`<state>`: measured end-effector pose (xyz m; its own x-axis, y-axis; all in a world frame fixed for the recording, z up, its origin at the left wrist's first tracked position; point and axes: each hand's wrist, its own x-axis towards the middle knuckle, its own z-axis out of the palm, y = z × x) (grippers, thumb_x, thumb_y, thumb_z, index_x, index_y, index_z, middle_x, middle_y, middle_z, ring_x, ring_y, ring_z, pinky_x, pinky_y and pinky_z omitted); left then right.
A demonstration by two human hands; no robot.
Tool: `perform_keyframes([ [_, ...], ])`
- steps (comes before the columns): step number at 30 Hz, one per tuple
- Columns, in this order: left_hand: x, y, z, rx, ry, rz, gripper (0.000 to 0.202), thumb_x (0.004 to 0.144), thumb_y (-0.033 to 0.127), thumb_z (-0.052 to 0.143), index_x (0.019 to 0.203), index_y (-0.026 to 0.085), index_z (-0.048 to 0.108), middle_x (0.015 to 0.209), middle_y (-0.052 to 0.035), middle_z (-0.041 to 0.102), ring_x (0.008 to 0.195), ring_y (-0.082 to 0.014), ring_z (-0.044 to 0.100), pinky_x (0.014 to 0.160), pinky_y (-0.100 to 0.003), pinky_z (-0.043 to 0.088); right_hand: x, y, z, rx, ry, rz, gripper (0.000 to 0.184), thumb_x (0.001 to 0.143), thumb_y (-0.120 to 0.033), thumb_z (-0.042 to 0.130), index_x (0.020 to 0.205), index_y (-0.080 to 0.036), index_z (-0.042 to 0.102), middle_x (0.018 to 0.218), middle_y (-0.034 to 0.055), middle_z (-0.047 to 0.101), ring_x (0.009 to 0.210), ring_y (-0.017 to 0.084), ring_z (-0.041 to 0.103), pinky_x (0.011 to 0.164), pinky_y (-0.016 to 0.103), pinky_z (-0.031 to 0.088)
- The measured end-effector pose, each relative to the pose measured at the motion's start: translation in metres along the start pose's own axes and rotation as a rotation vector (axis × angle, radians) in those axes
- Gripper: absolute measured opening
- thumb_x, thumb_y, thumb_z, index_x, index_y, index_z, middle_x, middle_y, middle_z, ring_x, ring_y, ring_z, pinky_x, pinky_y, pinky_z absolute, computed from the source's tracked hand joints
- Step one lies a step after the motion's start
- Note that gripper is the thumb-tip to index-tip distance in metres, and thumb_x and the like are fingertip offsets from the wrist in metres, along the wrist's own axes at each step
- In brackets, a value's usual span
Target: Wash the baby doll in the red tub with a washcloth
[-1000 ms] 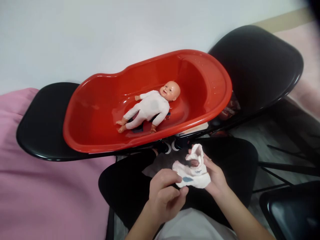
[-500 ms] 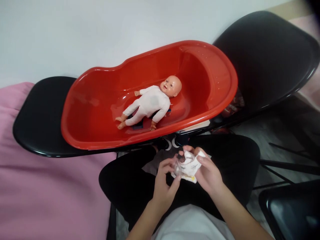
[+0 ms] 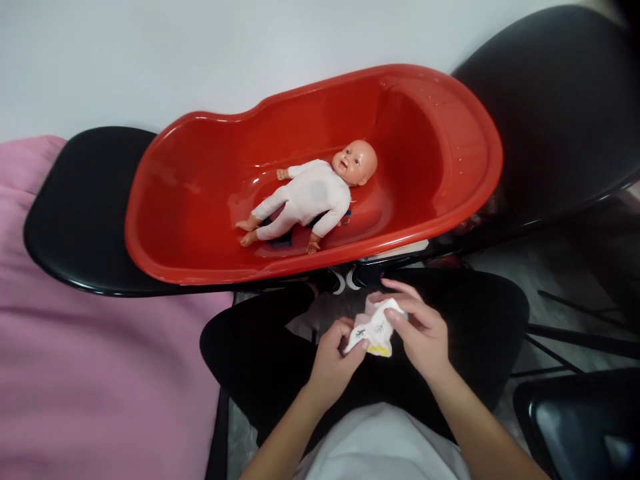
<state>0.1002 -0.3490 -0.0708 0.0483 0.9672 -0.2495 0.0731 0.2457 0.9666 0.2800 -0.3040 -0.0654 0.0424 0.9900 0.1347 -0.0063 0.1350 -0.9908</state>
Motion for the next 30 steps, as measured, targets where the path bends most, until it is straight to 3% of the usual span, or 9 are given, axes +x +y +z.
perform_keyframes([
  [2, 0.001, -0.003, -0.005, 0.05, 0.048, 0.027, 0.035, 0.087, 0.028, 0.074, 0.073, 0.021, 0.044, 0.083, 0.0002, 0.06, 0.075, -0.0141, 0.054, 0.07, -0.025, 0.042, 0.0, 0.003, -0.011, -0.197, 0.045, -0.137, 0.018, 0.095, -0.021, 0.075, 0.105, -0.032, 0.084, 0.103, 0.0035, 0.083, 0.118, 0.029, 0.072, 0.118, 0.056, 0.047],
  [4, 0.001, -0.005, -0.009, 0.082, 0.095, 0.008, 0.032, 0.085, 0.026, 0.076, 0.074, 0.021, 0.047, 0.081, 0.0013, 0.059, 0.073, -0.0136, 0.053, 0.069, -0.024, 0.041, -0.003, 0.007, -0.021, -0.292, 0.1, -0.164, 0.016, 0.095, -0.023, 0.074, 0.104, -0.031, 0.084, 0.101, 0.0029, 0.082, 0.101, 0.026, 0.076, 0.105, 0.05, 0.056],
  [8, 0.001, -0.001, -0.015, -0.01, 0.079, -0.177, 0.021, 0.08, 0.03, 0.082, 0.091, 0.02, 0.067, 0.084, 0.0005, 0.063, 0.077, -0.015, 0.057, 0.072, -0.025, 0.044, -0.009, 0.011, -0.032, -0.355, 0.137, 0.056, 0.013, 0.098, -0.036, 0.072, 0.1, -0.026, 0.079, 0.088, 0.0026, 0.079, 0.071, 0.018, 0.07, 0.067, 0.032, 0.059],
  [11, 0.0, 0.003, -0.02, -0.268, 0.01, -0.286, 0.035, 0.074, 0.032, 0.089, 0.104, 0.02, 0.073, 0.092, -0.0015, 0.068, 0.082, -0.0155, 0.062, 0.074, -0.024, 0.048, -0.01, 0.007, -0.037, -0.228, -0.019, 0.27, 0.023, 0.102, -0.045, 0.066, 0.101, -0.024, 0.075, 0.094, 0.0048, 0.08, 0.077, 0.019, 0.072, 0.074, 0.032, 0.06],
  [14, -0.001, 0.005, -0.028, -0.483, 0.012, -0.303, 0.05, 0.068, 0.036, 0.097, 0.11, 0.022, 0.075, 0.091, -0.0002, 0.065, 0.075, -0.0131, 0.06, 0.064, -0.021, 0.047, -0.007, 0.003, -0.041, 0.033, -0.221, 0.403, 0.029, 0.102, -0.047, 0.066, 0.086, -0.022, 0.066, 0.103, 0.0089, 0.081, 0.09, 0.023, 0.075, 0.084, 0.038, 0.061],
  [19, 0.0, 0.024, -0.059, -0.271, -0.011, -0.123, 0.042, 0.074, 0.034, 0.097, 0.109, 0.023, 0.078, 0.088, -0.0015, 0.066, 0.077, -0.0138, 0.062, 0.066, -0.02, 0.05, 0.01, -0.008, -0.047, 0.178, -0.571, 0.353, 0.03, 0.092, -0.037, 0.08, 0.081, -0.022, 0.056, 0.091, 0.0052, 0.078, 0.081, 0.019, 0.071, 0.071, 0.031, 0.056],
  [23, 0.005, 0.08, -0.094, 0.12, 0.014, 0.143, 0.019, 0.085, 0.026, 0.088, 0.101, 0.023, 0.08, 0.089, -0.0023, 0.068, 0.077, -0.0144, 0.064, 0.067, -0.021, 0.052, 0.053, -0.049, -0.046, -0.044, -0.658, 0.173, 0.025, 0.082, -0.03, 0.09, 0.095, -0.021, 0.07, 0.092, 0.0015, 0.073, 0.077, 0.014, 0.066, 0.068, 0.025, 0.055],
  [27, 0.015, 0.169, -0.122, 0.395, 0.071, 0.634, 0.011, 0.091, 0.019, 0.081, 0.101, 0.023, 0.079, 0.091, -0.0047, 0.071, 0.081, -0.0191, 0.069, 0.066, -0.027, 0.056, 0.115, -0.131, -0.033, -0.125, -0.733, -0.237, 0.011, 0.091, -0.027, 0.082, 0.101, -0.024, 0.079, 0.092, 0.0016, 0.074, 0.079, 0.015, 0.069, 0.071, 0.025, 0.057],
  [30, 0.026, 0.229, -0.138, 0.568, 0.183, 0.928, 0.022, 0.092, 0.01, 0.079, 0.109, 0.024, 0.079, 0.1, -0.0044, 0.073, 0.087, -0.0194, 0.071, 0.07, -0.028, 0.057, 0.154, -0.187, -0.021, -0.236, -0.588, -0.542, 0.006, 0.094, -0.026, 0.078, 0.1, -0.025, 0.08, 0.095, 0.0023, 0.076, 0.085, 0.017, 0.071, 0.08, 0.03, 0.059],
])
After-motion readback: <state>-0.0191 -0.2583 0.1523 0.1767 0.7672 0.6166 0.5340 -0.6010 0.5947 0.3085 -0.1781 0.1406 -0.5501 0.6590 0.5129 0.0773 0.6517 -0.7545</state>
